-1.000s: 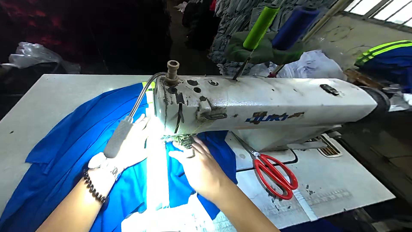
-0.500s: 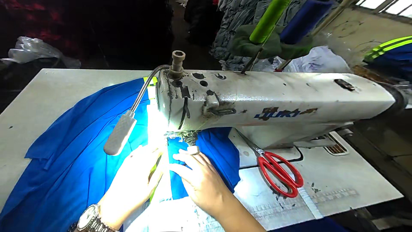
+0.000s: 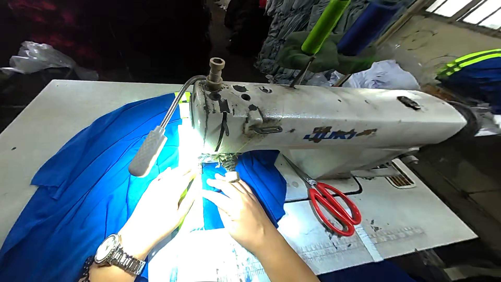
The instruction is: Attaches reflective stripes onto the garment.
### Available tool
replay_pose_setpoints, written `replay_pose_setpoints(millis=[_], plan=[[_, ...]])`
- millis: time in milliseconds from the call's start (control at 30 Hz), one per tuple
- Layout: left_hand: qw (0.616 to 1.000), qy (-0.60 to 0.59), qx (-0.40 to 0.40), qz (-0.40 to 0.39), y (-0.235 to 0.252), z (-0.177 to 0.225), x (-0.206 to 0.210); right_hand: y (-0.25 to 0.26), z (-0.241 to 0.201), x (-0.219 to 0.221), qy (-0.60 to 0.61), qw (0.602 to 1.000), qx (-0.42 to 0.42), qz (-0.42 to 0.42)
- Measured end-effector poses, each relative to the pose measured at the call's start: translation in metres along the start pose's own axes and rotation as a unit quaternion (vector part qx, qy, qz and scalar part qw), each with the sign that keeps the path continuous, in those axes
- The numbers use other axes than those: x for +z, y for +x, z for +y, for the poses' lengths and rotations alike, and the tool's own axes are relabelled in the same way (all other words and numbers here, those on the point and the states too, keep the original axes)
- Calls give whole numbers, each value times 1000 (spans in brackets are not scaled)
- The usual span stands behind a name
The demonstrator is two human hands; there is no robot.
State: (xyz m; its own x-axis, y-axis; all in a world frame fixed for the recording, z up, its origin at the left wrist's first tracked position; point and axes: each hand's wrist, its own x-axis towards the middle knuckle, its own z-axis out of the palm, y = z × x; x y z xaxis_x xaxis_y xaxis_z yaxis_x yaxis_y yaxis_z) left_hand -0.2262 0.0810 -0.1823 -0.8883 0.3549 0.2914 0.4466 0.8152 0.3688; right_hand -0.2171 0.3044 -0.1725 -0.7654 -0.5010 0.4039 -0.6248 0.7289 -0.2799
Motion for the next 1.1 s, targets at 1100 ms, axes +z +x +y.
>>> replay_pose_setpoints(millis=[1100], plan=[[1000, 0, 3, -1, -1, 1, 0, 0, 0, -2, 21, 1000, 9, -17]])
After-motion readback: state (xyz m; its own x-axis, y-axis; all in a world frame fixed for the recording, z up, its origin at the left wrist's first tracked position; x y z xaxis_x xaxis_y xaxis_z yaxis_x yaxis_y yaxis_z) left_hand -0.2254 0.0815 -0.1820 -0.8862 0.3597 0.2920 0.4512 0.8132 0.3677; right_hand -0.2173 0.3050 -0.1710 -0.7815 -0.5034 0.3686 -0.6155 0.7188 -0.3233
